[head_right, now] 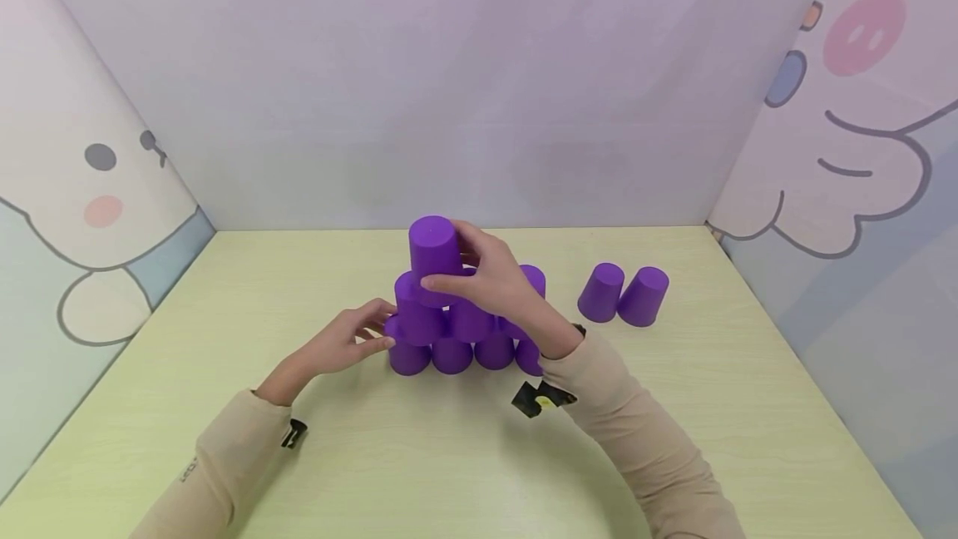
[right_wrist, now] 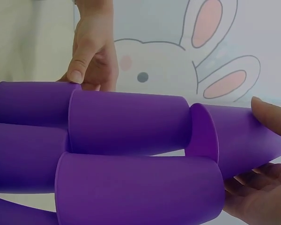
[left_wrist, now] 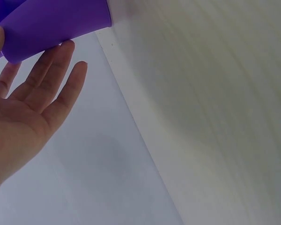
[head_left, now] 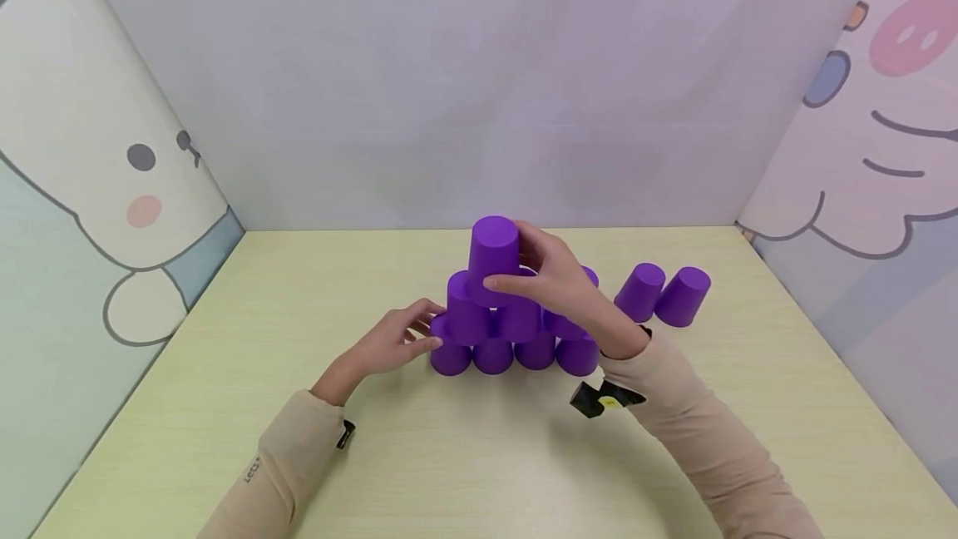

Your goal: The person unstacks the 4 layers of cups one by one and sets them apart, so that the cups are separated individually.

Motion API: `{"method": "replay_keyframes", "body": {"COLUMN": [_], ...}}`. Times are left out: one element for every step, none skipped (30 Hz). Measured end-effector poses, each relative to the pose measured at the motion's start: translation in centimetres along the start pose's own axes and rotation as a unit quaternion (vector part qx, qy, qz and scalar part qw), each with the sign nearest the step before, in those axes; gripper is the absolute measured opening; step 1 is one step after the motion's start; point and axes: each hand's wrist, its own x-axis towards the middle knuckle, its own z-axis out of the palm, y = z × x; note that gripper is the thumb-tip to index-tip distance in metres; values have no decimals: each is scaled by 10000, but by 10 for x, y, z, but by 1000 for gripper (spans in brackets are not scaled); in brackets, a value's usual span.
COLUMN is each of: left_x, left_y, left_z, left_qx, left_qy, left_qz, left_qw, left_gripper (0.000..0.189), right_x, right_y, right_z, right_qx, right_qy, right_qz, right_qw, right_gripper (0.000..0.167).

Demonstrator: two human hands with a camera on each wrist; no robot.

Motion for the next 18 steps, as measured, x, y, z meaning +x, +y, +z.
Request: {"method": "replay_keyframes", "body": {"left_x": [0, 0, 0, 0, 0, 0, 0, 0, 0, 0, -1, -1, -1, -1, 0, 0, 0, 0], "left_y": [0, 0, 0, 0, 0, 0, 0, 0, 0, 0, 0, 0, 0, 0, 0, 0, -1, -1], "left_z": [0, 0, 0, 1, 1, 1, 1, 1, 1, 1, 1, 1, 1, 1, 1, 1, 1, 1], "left_qx": [-5, -4, 0, 2, -3, 2, 6, 0, 0, -4, -5, -2, 5, 10, 16, 14, 17, 15], "left_qy": [3, 2, 3, 3, 0, -2, -2, -4, 0, 2, 5, 11, 15, 21, 26, 26, 26, 28], "left_qz": [-12, -22, -22, -22, -30, -32, -35, -44, -46, -56, -64, -60, -52, -46, -39, -34, -30, -30], "left_qw": [10000, 10000, 10000, 10000, 10000, 10000, 10000, 10000, 10000, 10000, 10000, 10000, 10000, 10000, 10000, 10000, 10000, 10000], "left_gripper": [30, 31, 31, 31, 31, 31, 31, 31, 31, 31, 32, 32, 32, 32, 32, 32, 32, 32], "right_x": [0, 0, -1, -2, -2, -3, -4, -5, -6, -6, -7, -8, -9, -11, -12, -13, -14, -15], "right_y": [0, 0, 0, -1, -1, -2, -3, -4, -4, -5, -5, -5, -5, -5, -5, -6, -7, -7], "right_z": [0, -1, -1, -2, -2, -3, -3, -4, -5, -6, -7, -8, -9, -10, -10, -11, -12, -12], "right_qx": [18, 25, 30, 48, 63, 57, 60, 60, 59, 65, 57, 39, 38, 24, 9, -7, -26, -37], "right_qy": [-3, 0, -8, -17, -26, -39, -59, -78, -103, -120, -137, -149, -155, -151, -151, -153, -154, -159], "right_qz": [-13, -29, -38, -48, -64, -78, -102, -129, -148, -179, -207, -232, -255, -266, -272, -281, -286, -283], "right_qw": [10000, 10000, 10000, 10000, 10000, 9999, 9999, 9999, 9998, 9997, 9997, 9996, 9995, 9995, 9995, 9995, 9995, 9995], "right_gripper": [59, 59, 59, 59, 59, 59, 59, 59, 59, 58, 58, 58, 58, 58, 58, 58, 58, 58]}}
